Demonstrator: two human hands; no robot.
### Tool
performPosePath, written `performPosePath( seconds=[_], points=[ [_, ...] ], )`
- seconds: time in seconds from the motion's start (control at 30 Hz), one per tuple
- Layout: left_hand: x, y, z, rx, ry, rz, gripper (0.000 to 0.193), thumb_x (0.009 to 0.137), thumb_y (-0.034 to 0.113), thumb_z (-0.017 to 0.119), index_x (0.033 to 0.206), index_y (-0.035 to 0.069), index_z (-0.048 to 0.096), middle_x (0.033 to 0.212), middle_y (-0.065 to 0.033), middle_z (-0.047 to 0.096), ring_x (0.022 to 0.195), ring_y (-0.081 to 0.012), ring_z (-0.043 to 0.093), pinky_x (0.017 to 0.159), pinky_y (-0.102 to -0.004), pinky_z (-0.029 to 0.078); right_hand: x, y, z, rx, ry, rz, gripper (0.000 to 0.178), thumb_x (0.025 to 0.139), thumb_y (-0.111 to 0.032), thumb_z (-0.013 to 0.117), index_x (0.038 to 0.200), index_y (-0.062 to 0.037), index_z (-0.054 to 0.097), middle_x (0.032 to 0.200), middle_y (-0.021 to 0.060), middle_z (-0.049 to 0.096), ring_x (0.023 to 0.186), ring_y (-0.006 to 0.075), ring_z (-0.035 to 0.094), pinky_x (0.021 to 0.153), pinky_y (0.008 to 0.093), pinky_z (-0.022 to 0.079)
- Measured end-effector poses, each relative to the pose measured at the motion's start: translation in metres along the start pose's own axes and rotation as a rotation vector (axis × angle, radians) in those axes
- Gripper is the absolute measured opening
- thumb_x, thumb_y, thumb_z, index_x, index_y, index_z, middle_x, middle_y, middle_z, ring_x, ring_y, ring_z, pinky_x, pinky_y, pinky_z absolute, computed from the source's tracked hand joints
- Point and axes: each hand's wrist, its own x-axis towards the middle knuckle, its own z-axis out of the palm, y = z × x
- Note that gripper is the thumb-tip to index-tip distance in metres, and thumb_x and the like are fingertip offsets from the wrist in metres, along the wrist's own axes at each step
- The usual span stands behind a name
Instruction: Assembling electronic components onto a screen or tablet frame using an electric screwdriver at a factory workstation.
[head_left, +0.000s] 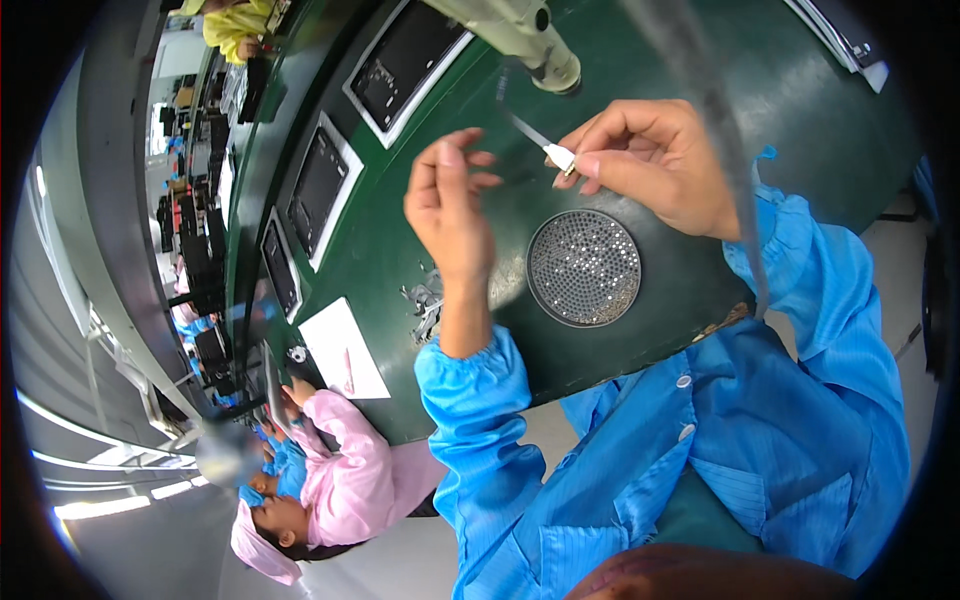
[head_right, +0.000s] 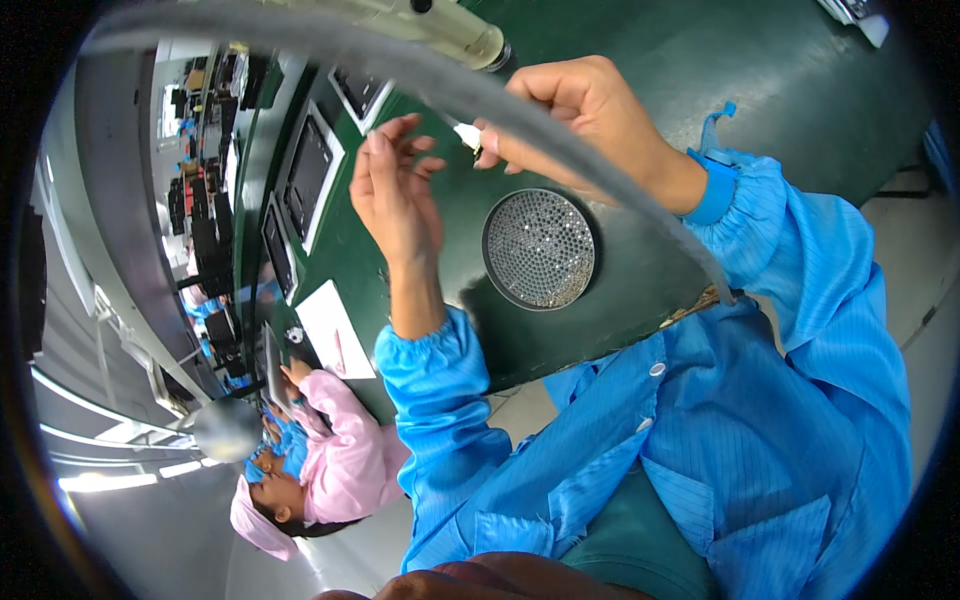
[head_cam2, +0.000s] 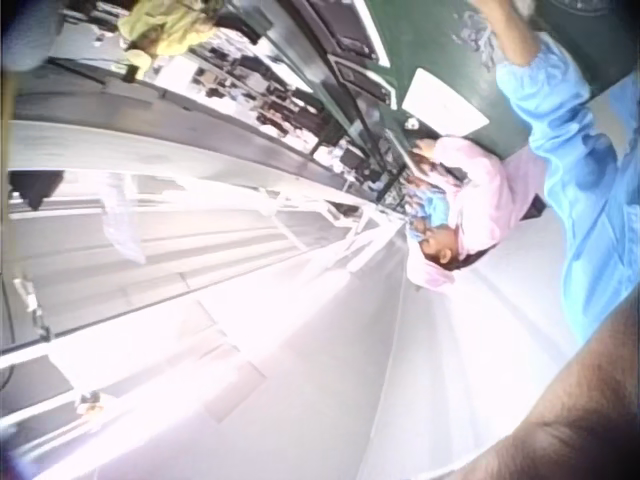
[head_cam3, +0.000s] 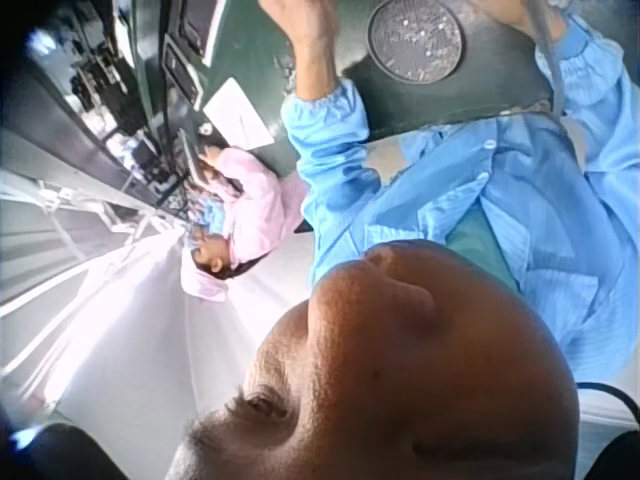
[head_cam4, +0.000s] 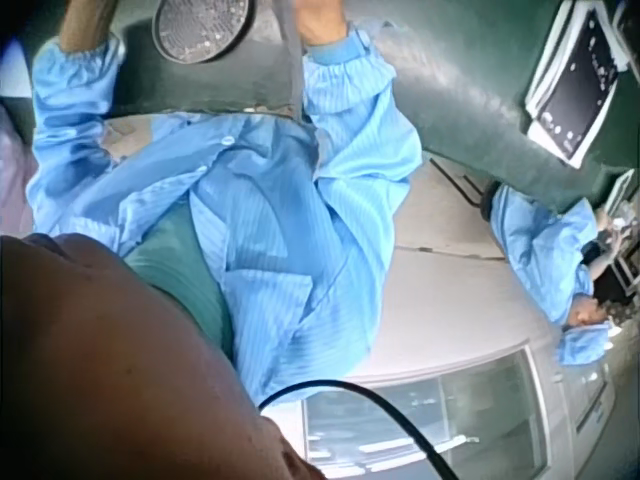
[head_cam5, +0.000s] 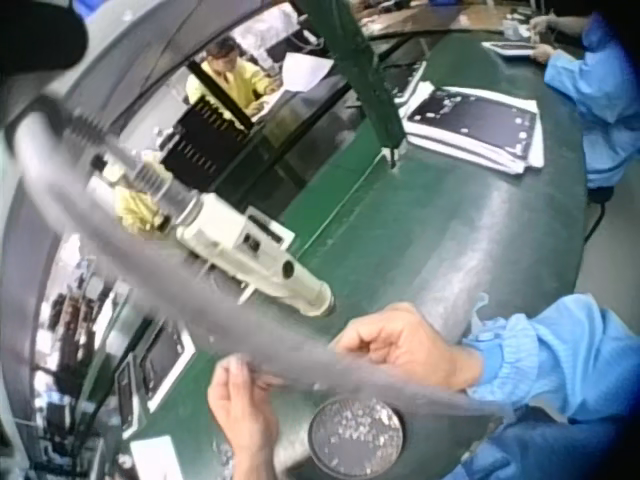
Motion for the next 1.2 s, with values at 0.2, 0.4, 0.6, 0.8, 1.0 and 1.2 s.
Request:
performPosePath(
  seconds=[0.2,0.4,0.6,0.8,1.0,1.2],
  points=[
    [0.094,-0.052,-0.058,1.067,-0.061,0.584,0.027,0.081,0.017,0.07,0.101,0.0,0.066,0.099,-0.0136,0.066,0.09,-0.0271,0.062,0.075,-0.0364,0.048,0.001,-0.006,0.007,0.246,-0.036,0.076,0.006,0.084,0.0,0.063,0.086,0.0048,0.062,0.083,0.0106,0.068,0.076,0.0133,0.067,0.067,0.0235,0.054],
    [0.146,-0.077,-0.071,1.603,-0.065,0.523,0.027,0.082,0.019,0.062,0.106,0.011,0.07,0.122,-0.0149,0.061,0.112,-0.0352,0.055,0.091,-0.0439,0.045,-0.002,-0.01,-0.001,0.321,-0.148,0.172,0.007,0.076,0.0,0.063,0.081,0.0046,0.062,0.083,0.0121,0.069,0.073,0.0113,0.066,0.064,0.0231,0.052],
    [0.12,-0.048,-0.051,1.539,-0.185,0.622,0.014,0.082,0.012,0.061,0.092,0.006,0.069,0.104,-0.012,0.065,0.095,-0.0308,0.06,0.081,-0.0408,0.048,0.002,-0.012,-0.008,0.285,-0.094,0.112,0.008,0.074,-0.002,0.064,0.078,0.0048,0.062,0.081,0.0118,0.069,0.071,0.0107,0.065,0.062,0.0225,0.052],
    [0.026,-0.009,-0.032,1.371,-0.293,0.8,0.018,0.074,0.005,0.067,0.091,0.004,0.068,0.096,-0.008,0.064,0.088,-0.0274,0.059,0.072,-0.0382,0.044,0.004,-0.014,-0.007,0.277,-0.128,0.031,0.006,0.078,0.0,0.064,0.081,0.0037,0.061,0.075,0.0048,0.064,0.069,0.0085,0.064,0.061,0.0219,0.051],
    [-0.023,-0.03,-0.016,1.168,-0.321,0.653,0.014,0.075,0.003,0.069,0.088,0.002,0.069,0.091,-0.0079,0.066,0.081,-0.0243,0.061,0.069,-0.0347,0.046,0.011,0.007,-0.019,-0.08,-0.115,-0.019,0.007,0.088,-0.004,0.058,0.093,0.0014,0.056,0.084,0.0073,0.063,0.078,0.012,0.063,0.069,0.0259,0.052],
    [-0.025,-0.04,-0.025,0.855,-0.181,0.329,0.009,0.078,0.006,0.071,0.085,0.0,0.069,0.084,-0.0128,0.066,0.075,-0.0281,0.063,0.065,-0.0338,0.05,0.022,0.025,-0.011,-0.19,-0.033,0.019,0.01,0.091,-0.008,0.061,0.095,0.0005,0.058,0.082,0.0045,0.064,0.071,0.0084,0.061,0.06,0.0217,0.05]
  ],
)
